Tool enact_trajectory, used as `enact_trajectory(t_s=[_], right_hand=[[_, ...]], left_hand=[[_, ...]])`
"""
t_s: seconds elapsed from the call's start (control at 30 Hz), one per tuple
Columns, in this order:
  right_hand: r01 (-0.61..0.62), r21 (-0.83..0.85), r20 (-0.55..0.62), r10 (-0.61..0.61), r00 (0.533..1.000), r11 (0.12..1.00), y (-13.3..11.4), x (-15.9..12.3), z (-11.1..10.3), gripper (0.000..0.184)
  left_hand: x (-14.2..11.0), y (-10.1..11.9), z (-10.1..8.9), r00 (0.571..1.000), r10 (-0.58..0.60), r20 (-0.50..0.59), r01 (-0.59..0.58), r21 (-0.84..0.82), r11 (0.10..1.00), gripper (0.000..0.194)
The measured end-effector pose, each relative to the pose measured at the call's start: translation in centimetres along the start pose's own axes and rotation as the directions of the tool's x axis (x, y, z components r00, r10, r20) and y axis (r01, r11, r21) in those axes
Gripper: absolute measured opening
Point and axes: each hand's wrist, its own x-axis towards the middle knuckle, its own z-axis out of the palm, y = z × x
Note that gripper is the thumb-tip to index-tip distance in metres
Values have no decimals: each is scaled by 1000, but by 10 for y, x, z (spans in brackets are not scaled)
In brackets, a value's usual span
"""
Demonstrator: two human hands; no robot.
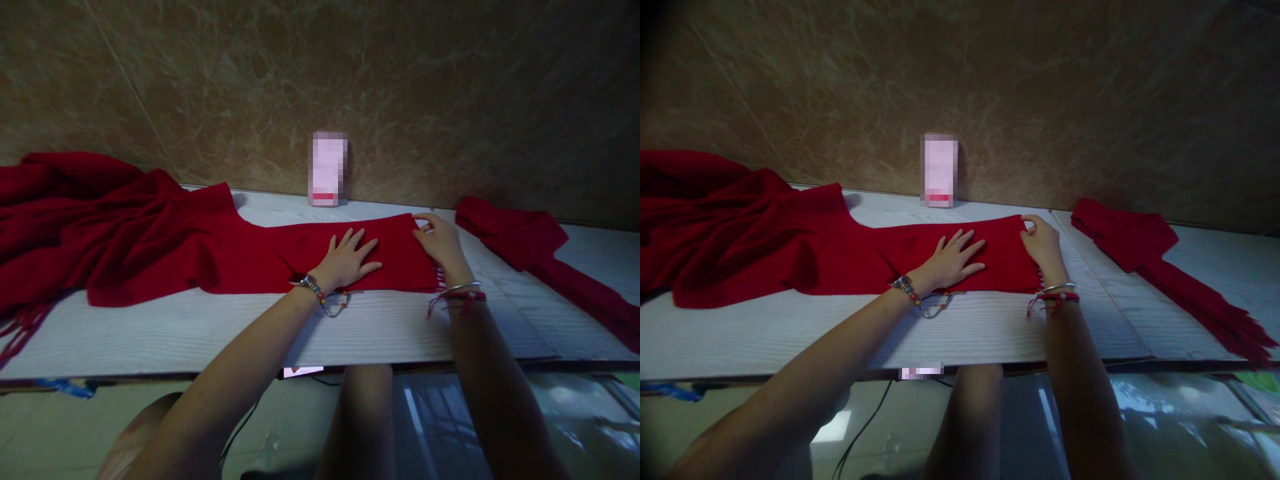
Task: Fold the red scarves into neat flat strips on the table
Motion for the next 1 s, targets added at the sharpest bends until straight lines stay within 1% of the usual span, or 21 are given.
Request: enact_trajectory(t_s=[0.07,0.13,0.23,0.33,0.4,0.53,0.6,0.67,0.83,0.9,1.0], right_hand=[[-10,-106,49,15,999,994,3,1,5,37],[-10,-172,83,24,996,985,7,1,10,36],[15,-219,81,3,997,976,10,2,13,37],[8,-258,120,24,992,966,15,4,13,39],[19,-287,161,29,987,958,19,6,15,42],[132,-340,170,-78,982,931,23,6,22,47],[185,-366,166,-132,977,912,21,3,24,47],[216,-380,172,-160,972,899,16,0,25,47],[244,-343,199,-183,963,907,4,-5,23,47],[240,-323,205,-180,962,915,2,-5,24,47],[243,-306,197,-189,962,921,-1,-6,24,46]], left_hand=[[0,0,1,997,54,59,-55,19,998,57],[0,1,0,989,117,89,-121,32,992,56],[-1,4,-1,977,172,128,-176,18,984,58],[-2,5,-3,971,164,172,-165,-9,986,59],[-2,6,-4,973,152,176,-152,-12,988,56],[-2,5,-3,974,120,191,-125,14,992,53],[-1,5,-2,971,104,213,-113,29,993,53],[-2,5,-3,967,90,238,-102,41,994,52],[-9,2,-9,959,59,279,-76,52,996,53],[-16,-2,-10,960,71,270,-86,44,995,53],[-24,-8,-9,974,103,204,-112,29,993,51]])
